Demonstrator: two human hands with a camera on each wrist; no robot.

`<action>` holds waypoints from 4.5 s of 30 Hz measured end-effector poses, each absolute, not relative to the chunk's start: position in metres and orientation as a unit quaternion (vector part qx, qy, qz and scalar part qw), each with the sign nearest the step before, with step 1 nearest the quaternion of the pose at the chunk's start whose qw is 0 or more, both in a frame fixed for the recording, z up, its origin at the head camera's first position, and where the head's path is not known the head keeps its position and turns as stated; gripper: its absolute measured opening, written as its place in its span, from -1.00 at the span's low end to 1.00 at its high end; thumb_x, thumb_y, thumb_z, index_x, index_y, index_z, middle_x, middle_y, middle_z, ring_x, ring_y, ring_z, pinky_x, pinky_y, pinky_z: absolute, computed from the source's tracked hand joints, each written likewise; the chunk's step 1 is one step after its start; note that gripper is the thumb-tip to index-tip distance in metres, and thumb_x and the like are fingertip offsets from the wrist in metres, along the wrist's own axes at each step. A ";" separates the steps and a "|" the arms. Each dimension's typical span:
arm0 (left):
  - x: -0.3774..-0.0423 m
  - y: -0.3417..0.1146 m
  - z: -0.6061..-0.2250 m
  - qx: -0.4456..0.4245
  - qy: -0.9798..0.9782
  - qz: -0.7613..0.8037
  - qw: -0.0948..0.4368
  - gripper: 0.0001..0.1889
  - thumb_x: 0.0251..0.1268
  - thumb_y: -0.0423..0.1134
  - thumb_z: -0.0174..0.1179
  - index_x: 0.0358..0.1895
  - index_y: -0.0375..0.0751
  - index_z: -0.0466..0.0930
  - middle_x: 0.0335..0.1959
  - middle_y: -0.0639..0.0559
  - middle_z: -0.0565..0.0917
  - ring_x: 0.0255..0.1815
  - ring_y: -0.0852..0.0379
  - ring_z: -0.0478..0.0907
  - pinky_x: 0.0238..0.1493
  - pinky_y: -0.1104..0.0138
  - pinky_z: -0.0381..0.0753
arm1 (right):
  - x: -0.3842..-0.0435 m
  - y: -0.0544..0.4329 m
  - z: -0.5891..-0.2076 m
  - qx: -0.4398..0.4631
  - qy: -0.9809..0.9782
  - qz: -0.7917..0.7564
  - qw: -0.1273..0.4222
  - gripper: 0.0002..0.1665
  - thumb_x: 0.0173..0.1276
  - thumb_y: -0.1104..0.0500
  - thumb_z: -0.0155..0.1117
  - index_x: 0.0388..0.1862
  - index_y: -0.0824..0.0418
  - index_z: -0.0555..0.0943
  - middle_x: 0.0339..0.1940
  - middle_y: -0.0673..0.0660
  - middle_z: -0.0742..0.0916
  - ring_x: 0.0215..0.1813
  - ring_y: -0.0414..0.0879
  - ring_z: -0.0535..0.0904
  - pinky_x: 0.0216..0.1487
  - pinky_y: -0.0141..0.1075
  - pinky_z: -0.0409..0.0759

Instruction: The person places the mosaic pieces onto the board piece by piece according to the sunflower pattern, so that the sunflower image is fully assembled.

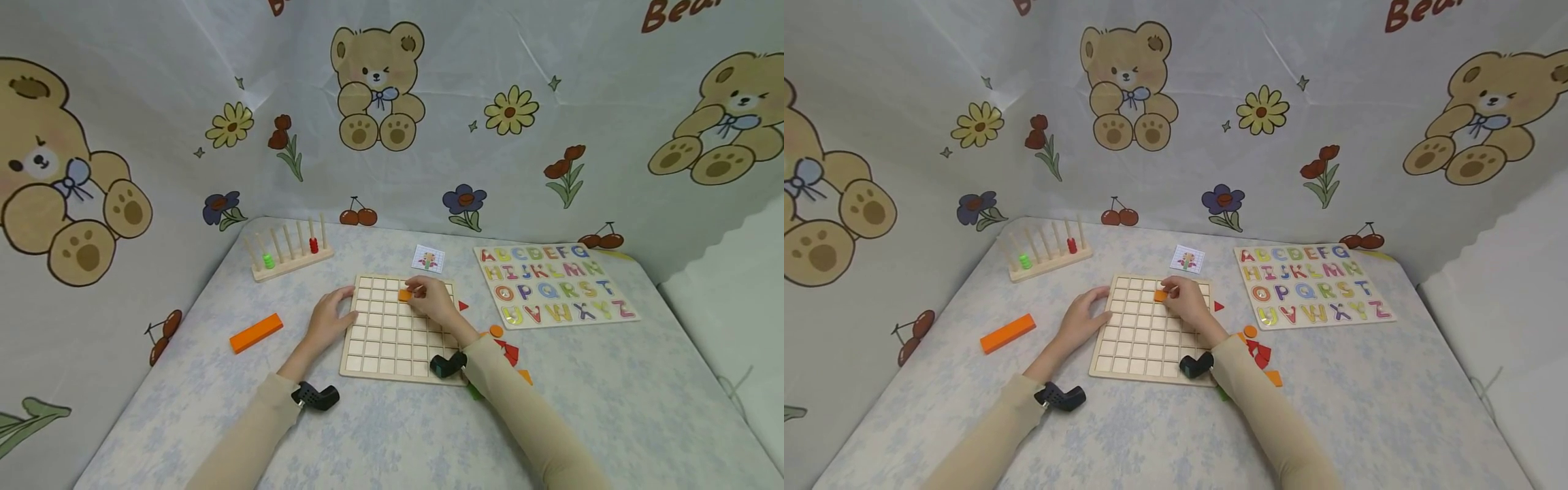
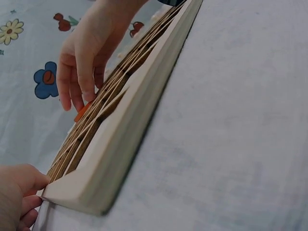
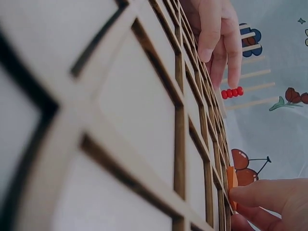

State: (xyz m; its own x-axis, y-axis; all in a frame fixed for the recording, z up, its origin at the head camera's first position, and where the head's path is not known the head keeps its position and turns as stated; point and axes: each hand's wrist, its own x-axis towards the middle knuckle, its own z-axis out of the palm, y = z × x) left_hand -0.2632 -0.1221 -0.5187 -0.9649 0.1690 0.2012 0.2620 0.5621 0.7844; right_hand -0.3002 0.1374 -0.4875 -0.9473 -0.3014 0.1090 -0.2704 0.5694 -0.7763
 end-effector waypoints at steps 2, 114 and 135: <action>-0.264 -0.122 -0.519 -0.124 -0.883 -0.450 0.053 -0.42 0.32 -0.25 0.28 0.40 -0.23 0.40 0.32 -0.17 0.54 0.33 -0.15 0.41 0.39 -0.09 0.34 | -0.300 0.139 -0.487 -0.163 0.887 -0.431 0.016 -0.61 0.31 0.41 0.25 0.13 0.39 0.61 -0.04 0.32 0.73 -0.10 0.10 0.64 -0.04 -0.11 0.65; -0.266 -0.120 -0.520 -0.128 -0.892 -0.432 0.048 -0.49 0.36 -0.18 0.22 0.36 -0.15 0.46 0.34 -0.14 0.52 0.39 -0.16 0.36 0.42 -0.12 0.29 | -0.287 0.169 -0.477 -0.169 0.869 -0.463 -0.028 -0.66 0.36 0.48 0.16 0.09 0.42 0.62 -0.01 0.37 0.71 0.00 0.22 0.63 0.04 -0.01 0.63; -0.263 -0.122 -0.518 -0.118 -0.894 -0.432 0.032 -0.48 0.38 -0.18 0.20 0.38 -0.14 0.44 0.37 -0.14 0.48 0.42 -0.16 0.32 0.44 -0.13 0.27 | -0.213 0.239 -0.488 -0.145 0.896 -0.421 0.008 -0.57 0.19 0.43 0.39 0.07 0.44 0.61 -0.19 0.27 0.74 -0.24 -0.04 0.60 -0.23 -0.40 0.58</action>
State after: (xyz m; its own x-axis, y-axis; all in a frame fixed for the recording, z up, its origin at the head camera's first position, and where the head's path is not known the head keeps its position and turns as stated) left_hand -0.2631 -0.1223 -0.5177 -0.9700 0.1838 0.1592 0.2390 0.5990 0.7642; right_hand -0.2131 0.2387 -0.4877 -0.9580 -0.2657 0.1079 -0.2528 0.6043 -0.7556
